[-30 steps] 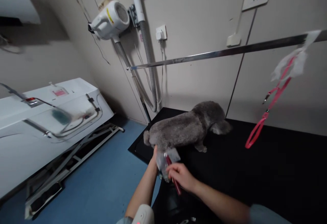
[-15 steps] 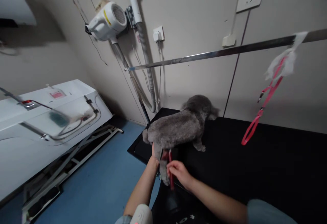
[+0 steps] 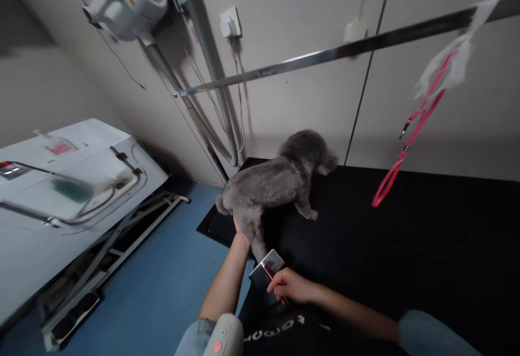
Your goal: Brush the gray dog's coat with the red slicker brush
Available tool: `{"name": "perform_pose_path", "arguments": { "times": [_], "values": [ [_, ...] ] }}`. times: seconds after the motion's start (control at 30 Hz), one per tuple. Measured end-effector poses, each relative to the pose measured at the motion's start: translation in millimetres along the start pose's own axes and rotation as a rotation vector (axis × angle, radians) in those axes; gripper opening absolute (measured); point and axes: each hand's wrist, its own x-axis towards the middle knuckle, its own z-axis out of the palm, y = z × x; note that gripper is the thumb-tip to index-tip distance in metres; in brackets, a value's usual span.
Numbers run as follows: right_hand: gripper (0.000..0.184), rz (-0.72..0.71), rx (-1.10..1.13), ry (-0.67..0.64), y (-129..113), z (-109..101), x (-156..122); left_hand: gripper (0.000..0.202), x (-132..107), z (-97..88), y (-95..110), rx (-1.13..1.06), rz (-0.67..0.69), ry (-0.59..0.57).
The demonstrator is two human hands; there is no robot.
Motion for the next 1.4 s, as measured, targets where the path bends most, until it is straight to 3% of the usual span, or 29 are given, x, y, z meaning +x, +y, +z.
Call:
{"name": "perform_pose_path", "arguments": {
  "times": [0.1, 0.23, 0.33, 0.4, 0.53, 0.6, 0.67, 0.73, 0.8, 0.87, 0.93, 1.0, 1.1, 1.23, 1.27, 1.4],
  "values": [
    [0.018, 0.029, -0.018, -0.076, -11, -6, -17, 0.055, -2, 5.9, 0, -0.196, 0.027, 0.048],
    [0.011, -0.115, 0.117, 0.147, -30, -10, -12, 0.057, -4, 11.8, -1, -0.340, -0.045, 0.080],
    [0.011, 0.018, 0.066, -0.046, -34, -12, -7, 0.056, -7, 10.1, -2, -0.372, -0.088, 0.058],
    [0.016, -0.028, 0.068, -0.096, -45, -20, 2, 0.051, -12, 4.7, -3, -0.320, -0.137, 0.056],
    [0.019, -0.393, 0.016, 0.291, -69, -40, 28, 0.038, -31, -16.6, -2, -0.072, -0.330, 0.064],
    [0.019, -0.372, -0.206, 0.346, -64, -38, 32, 0.036, -41, -30.9, 4, -0.009, -0.363, 0.071],
    [0.021, -0.342, -0.514, 0.272, -52, -30, 29, 0.041, -48, -45.0, 12, 0.051, -0.390, 0.084],
    [0.020, -0.378, -0.813, 0.281, -52, -25, 23, 0.047, -52, -56.7, 21, 0.123, -0.395, 0.100],
    [0.021, -0.388, -1.043, 0.405, -76, -34, 18, 0.050, -52, -65.0, 28, 0.181, -0.402, 0.108],
    [0.017, -0.358, -1.164, 0.546, -115, -57, 11, 0.048, -50, -70.4, 33, 0.202, -0.394, 0.098],
    [0.012, -0.293, -1.170, 0.619, -149, -84, 1, 0.042, -48, -73.7, 36, 0.200, -0.368, 0.076],
    [0.012, -0.233, -1.179, 0.730, -166, -100, -10, 0.040, -45, -74.8, 37, 0.209, -0.344, 0.046],
    [0.015, -0.228, -1.204, 0.844, -165, -92, -13, 0.043, -39, -72.1, 37, 0.243, -0.334, -0.015],
    [0.017, -0.398, -1.185, 0.631, -160, -74, -1, 0.049, -35, -66.2, 39, 0.260, -0.329, -0.039],
    [0.018, -0.379, -1.157, 0.650, -161, -76, -1, 0.051, -35, -65.3, 40, 0.258, -0.332, -0.034],
    [0.021, -0.197, -1.067, 0.946, -160, -93, -10, 0.062, -35, -62.1, 44, 0.246, -0.375, -0.055]
  ]
}}
